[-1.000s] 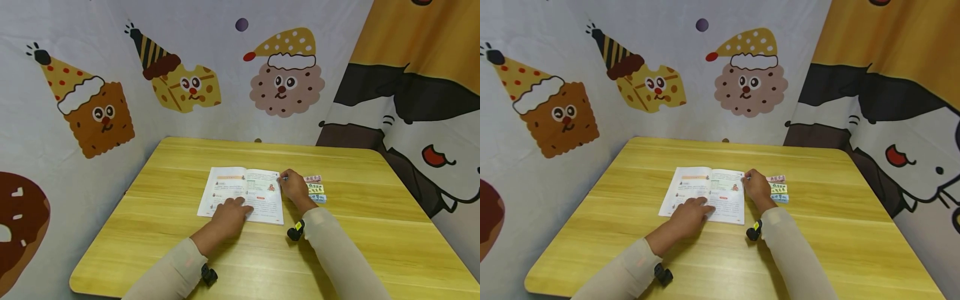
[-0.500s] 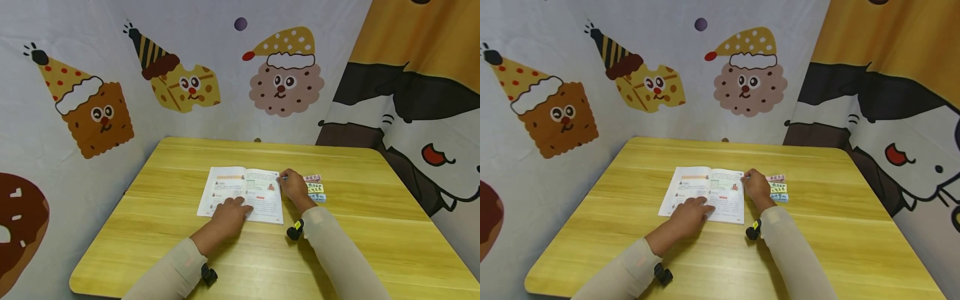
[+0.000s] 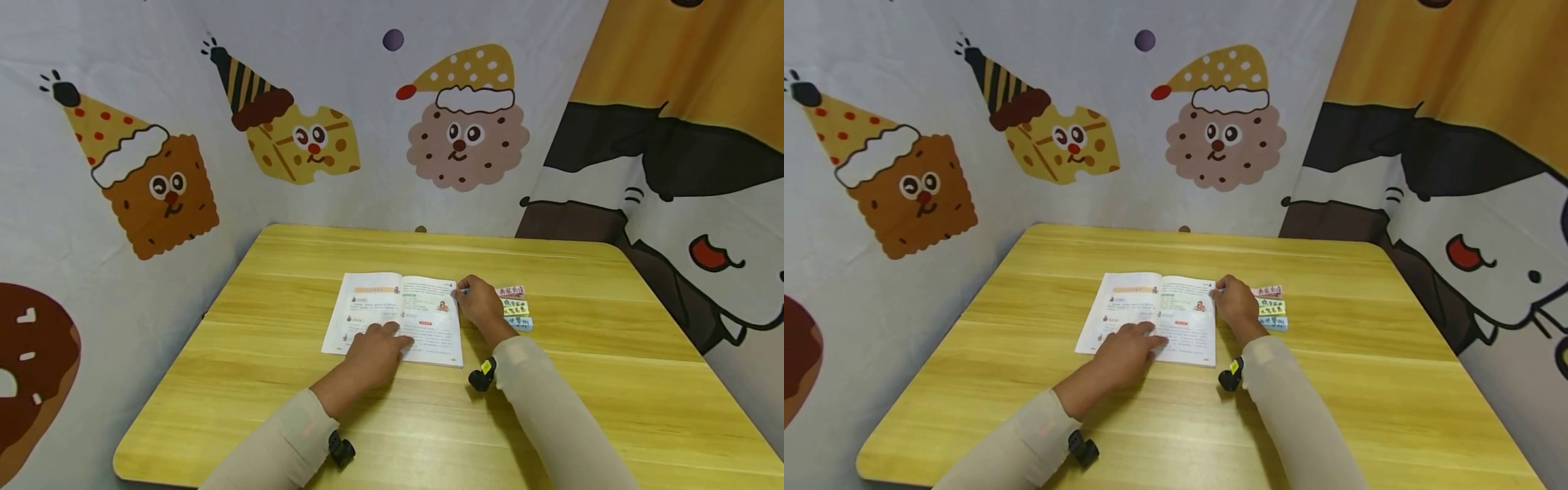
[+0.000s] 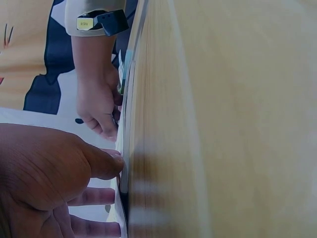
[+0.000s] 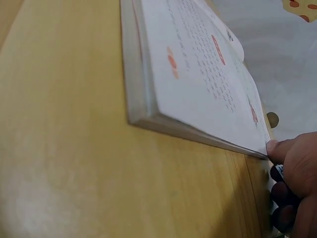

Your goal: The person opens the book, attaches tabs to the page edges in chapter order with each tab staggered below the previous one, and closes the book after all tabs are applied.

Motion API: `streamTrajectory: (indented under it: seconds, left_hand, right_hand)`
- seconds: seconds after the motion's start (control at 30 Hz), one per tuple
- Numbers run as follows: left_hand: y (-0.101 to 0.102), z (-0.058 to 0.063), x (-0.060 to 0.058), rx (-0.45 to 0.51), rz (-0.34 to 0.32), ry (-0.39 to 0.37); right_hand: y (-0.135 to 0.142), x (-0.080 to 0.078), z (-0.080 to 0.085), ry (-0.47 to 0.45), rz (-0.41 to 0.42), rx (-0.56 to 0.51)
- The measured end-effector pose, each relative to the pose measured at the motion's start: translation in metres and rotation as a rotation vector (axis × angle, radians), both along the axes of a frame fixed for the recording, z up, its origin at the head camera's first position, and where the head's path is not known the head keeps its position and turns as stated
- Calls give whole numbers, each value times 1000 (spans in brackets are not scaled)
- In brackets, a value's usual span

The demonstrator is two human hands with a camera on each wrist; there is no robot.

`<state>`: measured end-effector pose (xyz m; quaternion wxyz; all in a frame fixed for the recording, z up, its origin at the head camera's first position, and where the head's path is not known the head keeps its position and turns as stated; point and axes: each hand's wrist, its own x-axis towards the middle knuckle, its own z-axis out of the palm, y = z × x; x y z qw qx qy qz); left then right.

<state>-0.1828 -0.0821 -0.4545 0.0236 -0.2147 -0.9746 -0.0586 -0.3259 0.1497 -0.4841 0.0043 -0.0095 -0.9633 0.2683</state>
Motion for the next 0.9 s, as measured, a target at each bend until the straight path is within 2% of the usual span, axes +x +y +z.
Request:
streamTrajectory:
  seconds: [0.1, 0.23, 0.33, 0.57, 0.73, 0.9]
  left_hand:
    - [0, 0, 0, 1, 0, -3]
    - [0, 0, 0, 4, 1, -2]
    - [1, -1, 0, 2, 0, -5]
    - [1, 0, 1, -1, -3, -8]
    - [0, 1, 1, -1, -1, -5]
    - [0, 1, 1, -5, -4, 0]
  right_hand:
    - [1, 1, 1, 82, 39, 54]
    - [2, 3, 0, 247, 113, 178]
    - [2, 3, -1, 312, 160, 261]
    - [-2, 5, 2, 295, 291, 502]
    - [-5, 10, 10, 248, 383, 677]
    - [-8, 16, 13, 216, 439, 771]
